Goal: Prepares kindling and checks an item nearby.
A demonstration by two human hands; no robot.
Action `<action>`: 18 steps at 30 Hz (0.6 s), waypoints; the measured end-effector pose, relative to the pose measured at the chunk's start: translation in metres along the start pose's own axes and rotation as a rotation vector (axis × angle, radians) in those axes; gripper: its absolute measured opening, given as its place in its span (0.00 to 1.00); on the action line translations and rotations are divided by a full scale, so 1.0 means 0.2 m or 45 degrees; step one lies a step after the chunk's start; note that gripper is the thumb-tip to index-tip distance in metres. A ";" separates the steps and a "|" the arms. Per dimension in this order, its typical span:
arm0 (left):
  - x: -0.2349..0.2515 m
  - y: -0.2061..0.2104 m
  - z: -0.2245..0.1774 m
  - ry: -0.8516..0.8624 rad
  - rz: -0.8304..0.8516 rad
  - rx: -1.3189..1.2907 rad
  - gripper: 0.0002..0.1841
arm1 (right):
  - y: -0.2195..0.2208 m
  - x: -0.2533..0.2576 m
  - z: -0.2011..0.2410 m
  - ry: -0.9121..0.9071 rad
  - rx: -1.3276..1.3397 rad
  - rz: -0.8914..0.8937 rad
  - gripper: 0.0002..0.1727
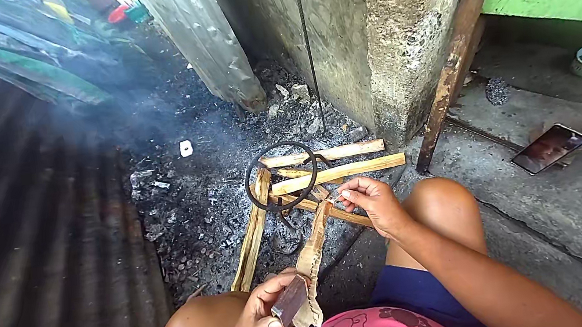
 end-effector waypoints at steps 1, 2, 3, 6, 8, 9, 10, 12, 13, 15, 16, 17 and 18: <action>0.00 0.00 0.00 0.001 0.000 0.000 0.31 | 0.00 0.00 0.00 0.000 -0.001 0.002 0.06; 0.00 0.00 0.00 0.001 0.000 0.001 0.31 | 0.00 0.00 0.00 0.001 -0.003 0.002 0.06; 0.00 -0.01 0.00 0.001 -0.001 0.003 0.31 | 0.00 0.00 0.00 0.001 -0.004 0.003 0.06; 0.00 -0.01 0.01 0.000 -0.012 0.007 0.31 | 0.00 0.00 0.00 0.001 0.001 0.007 0.05; 0.00 -0.01 0.01 -0.004 -0.011 0.011 0.31 | 0.00 0.00 0.00 -0.001 0.000 0.012 0.06; -0.01 -0.01 0.01 -0.006 -0.011 0.011 0.31 | 0.00 0.00 0.00 -0.002 0.001 0.012 0.06; -0.01 -0.01 0.01 -0.006 -0.008 0.008 0.31 | 0.00 0.00 0.00 -0.003 0.002 0.010 0.06; 0.00 -0.01 0.01 -0.003 -0.009 -0.005 0.31 | 0.00 0.00 0.00 0.001 0.003 0.009 0.06; 0.00 -0.01 0.01 -0.001 -0.007 -0.012 0.31 | 0.00 0.00 0.00 0.005 0.000 0.009 0.06; 0.00 0.00 0.00 0.002 0.000 -0.026 0.31 | 0.00 0.00 0.00 0.006 -0.007 0.012 0.06; 0.00 0.00 0.00 0.002 0.003 -0.026 0.31 | 0.00 0.00 0.00 0.004 -0.010 0.012 0.06; 0.00 0.00 0.00 0.002 0.004 -0.024 0.31 | 0.00 0.00 0.00 0.003 -0.009 0.010 0.06; 0.00 0.00 0.00 0.002 0.003 -0.027 0.31 | 0.00 0.00 0.00 0.004 -0.005 0.008 0.06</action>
Point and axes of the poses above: each hand's wrist, its own x-axis towards the middle knuckle, its own y-axis out of the palm, z = x × y, the point moved 9 cm from there along x, towards the middle knuckle, and after that the axes turned 7 degrees about -x, right-handed, at the moved point
